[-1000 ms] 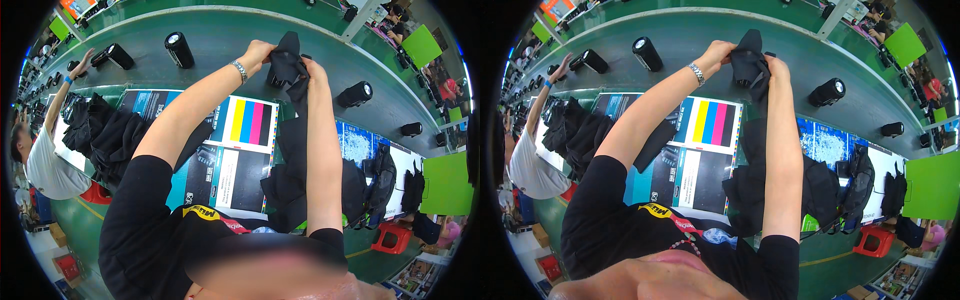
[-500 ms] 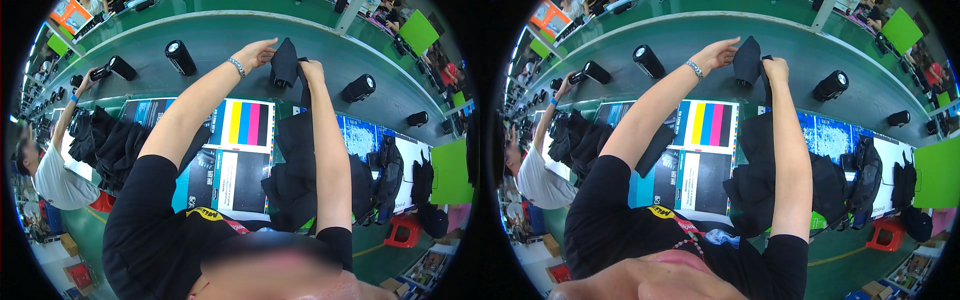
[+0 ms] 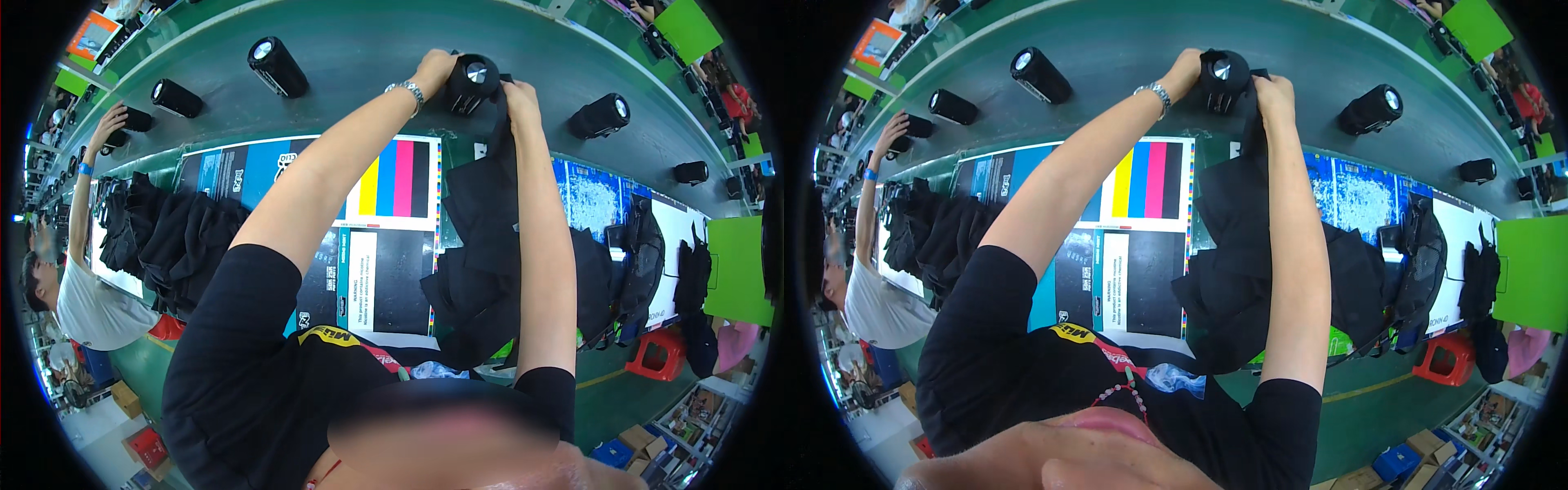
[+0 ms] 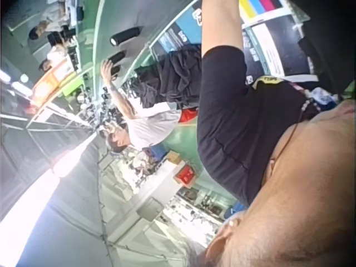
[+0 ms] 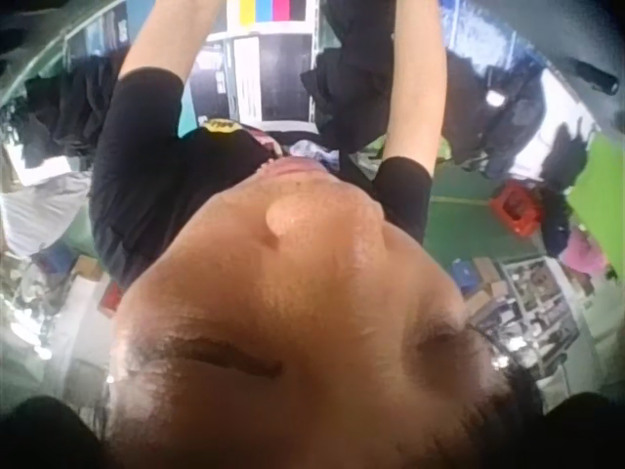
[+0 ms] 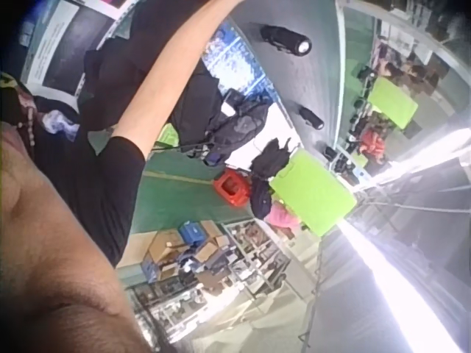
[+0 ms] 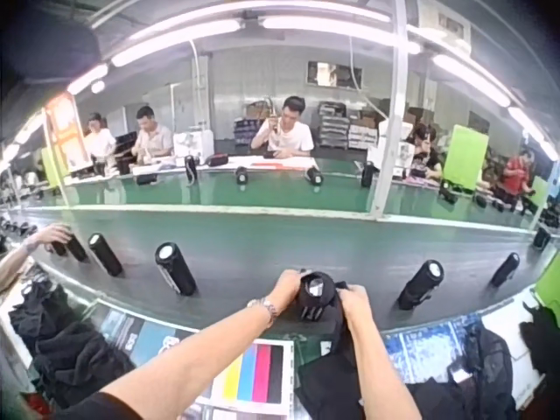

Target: The person picks up black fabric items, pulls the fabric taut, and places them onto a cylindrical testing device at an assembly station.

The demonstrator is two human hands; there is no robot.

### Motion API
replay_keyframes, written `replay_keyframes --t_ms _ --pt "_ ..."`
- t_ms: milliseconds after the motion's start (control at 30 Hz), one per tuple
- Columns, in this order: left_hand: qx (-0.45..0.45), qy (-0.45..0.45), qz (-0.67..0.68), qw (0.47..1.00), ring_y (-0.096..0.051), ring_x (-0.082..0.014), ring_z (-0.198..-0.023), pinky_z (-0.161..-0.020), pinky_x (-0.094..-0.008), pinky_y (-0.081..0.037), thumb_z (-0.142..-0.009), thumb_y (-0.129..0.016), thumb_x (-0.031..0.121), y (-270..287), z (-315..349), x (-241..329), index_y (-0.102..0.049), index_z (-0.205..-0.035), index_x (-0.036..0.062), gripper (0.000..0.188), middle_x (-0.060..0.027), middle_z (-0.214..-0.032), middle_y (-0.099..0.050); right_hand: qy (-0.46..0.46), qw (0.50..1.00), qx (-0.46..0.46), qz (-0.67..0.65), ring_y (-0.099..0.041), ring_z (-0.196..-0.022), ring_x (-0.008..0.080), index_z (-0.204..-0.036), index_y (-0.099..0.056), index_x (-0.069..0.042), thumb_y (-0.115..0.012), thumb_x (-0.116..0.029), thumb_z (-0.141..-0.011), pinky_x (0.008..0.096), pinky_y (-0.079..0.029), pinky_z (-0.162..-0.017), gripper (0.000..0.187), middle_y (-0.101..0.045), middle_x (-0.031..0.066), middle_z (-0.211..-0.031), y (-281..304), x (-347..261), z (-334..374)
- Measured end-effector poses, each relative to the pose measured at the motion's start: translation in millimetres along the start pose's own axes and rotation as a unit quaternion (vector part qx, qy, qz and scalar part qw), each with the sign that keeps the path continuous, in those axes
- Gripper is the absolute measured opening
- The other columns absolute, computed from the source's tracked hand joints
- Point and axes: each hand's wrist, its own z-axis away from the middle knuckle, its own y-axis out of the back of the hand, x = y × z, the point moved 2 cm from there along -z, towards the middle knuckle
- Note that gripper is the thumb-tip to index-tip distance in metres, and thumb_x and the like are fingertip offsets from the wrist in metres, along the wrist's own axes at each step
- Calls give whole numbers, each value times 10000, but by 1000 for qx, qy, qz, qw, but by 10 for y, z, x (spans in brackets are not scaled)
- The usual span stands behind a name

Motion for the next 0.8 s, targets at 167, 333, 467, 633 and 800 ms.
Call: replay_keyframes --t_ms 167,333,467,633,800 --pt "152 -228 -386 881 -554 -327 -1144 -1010 -473 -357 -906 -511 424 148 -310 -361 -688 -1063 152 361 -135 -1080 -666 30 989 16 147 -672 -884 304 -927 -701 12 -608 -220 -751 382 -480 -804 306 -693 193 -865 -98 186 -231" --pt "225 -399 -515 724 -553 -316 -1131 -998 -451 -385 -900 -545 298 -208 -116 -424 -685 -1005 104 262 -111 -1099 -651 51 961 20 272 -649 -950 358 -969 -704 -38 -614 -281 -766 404 -491 -841 329 -687 196 -957 139 523 -290" --pt "187 -360 -484 775 -460 -335 -1229 -1061 -520 -289 -891 -537 190 -193 -38 -362 -662 -999 53 214 -124 -1200 -596 35 914 48 401 -620 -1025 371 -1043 -703 -135 -632 -324 -766 435 -495 -883 343 -679 165 -1040 58 319 -167" --pt "117 -248 -212 938 -602 -321 -1010 -883 -418 -460 -891 -561 281 -276 35 253 -658 -995 28 290 -165 -1023 -653 31 920 72 383 -610 -1062 366 -1085 -699 -159 -642 -322 -764 425 -489 -911 365 -671 151 -1090 203 390 -280" --pt "39 -359 -294 885 -686 -320 -818 -697 -376 -544 -840 -632 515 -157 511 875 -707 -959 98 440 -141 -931 -701 31 912 60 405 -610 -1055 373 -1099 -691 -147 -607 -205 -792 430 -487 -905 323 -656 184 -1102 106 -10 -49"
